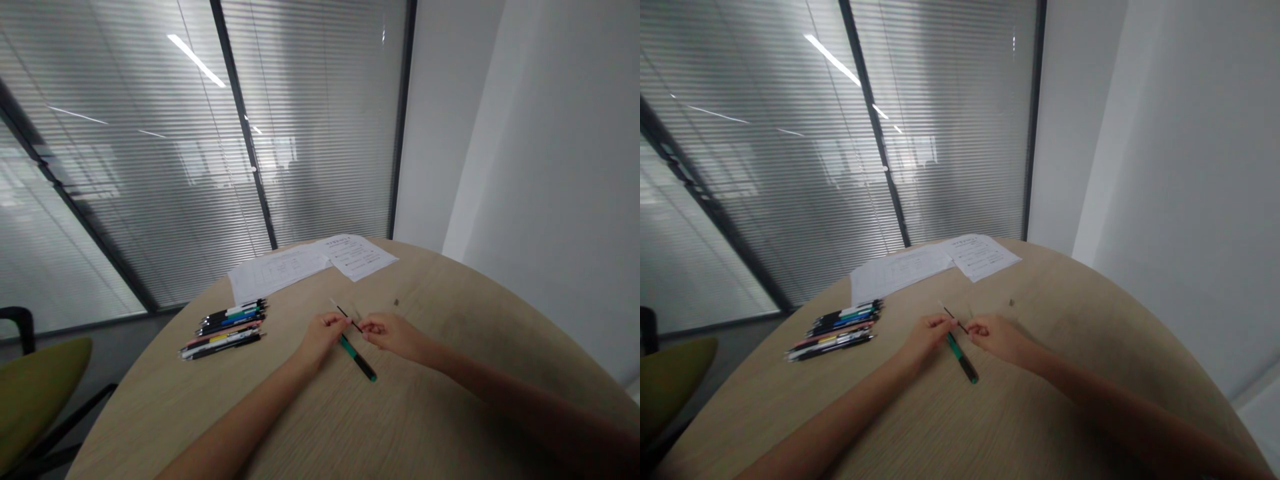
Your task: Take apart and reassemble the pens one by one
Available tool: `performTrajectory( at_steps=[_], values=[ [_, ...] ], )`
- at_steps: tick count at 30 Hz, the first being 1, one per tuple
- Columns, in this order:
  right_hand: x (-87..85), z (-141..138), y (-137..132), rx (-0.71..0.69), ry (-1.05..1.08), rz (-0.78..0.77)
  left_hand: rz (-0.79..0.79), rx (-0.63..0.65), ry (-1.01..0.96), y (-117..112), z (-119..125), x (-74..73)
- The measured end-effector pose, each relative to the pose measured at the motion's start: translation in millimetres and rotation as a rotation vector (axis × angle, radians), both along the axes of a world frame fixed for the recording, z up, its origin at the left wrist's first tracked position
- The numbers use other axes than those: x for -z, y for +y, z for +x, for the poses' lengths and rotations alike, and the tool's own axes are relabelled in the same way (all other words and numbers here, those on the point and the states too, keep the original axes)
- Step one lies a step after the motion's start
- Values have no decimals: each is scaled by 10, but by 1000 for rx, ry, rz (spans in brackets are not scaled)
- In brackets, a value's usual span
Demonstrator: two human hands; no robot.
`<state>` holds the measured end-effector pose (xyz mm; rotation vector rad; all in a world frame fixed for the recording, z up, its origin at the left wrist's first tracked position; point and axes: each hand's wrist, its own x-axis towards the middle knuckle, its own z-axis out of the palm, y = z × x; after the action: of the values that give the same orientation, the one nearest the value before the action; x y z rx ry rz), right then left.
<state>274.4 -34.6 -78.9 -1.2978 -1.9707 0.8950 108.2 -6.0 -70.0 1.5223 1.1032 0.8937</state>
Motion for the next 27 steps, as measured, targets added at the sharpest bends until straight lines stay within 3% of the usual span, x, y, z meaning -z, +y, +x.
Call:
performTrajectory(
  at_steps=[10, 15, 20, 27],
  values=[
    [78, 28, 51, -12, -46, 13, -31, -115, -101, 165, -100, 55],
    [21, 183, 175, 117, -183, 71, -13, -174, -137, 305, -243, 59],
    [-47, 394, 400, 297, -364, 120, 9, -209, -187, 369, -301, 95],
    [-68, 413, 849, 360, -465, 125, 18, -202, -173, 372, -278, 145]
  ],
)
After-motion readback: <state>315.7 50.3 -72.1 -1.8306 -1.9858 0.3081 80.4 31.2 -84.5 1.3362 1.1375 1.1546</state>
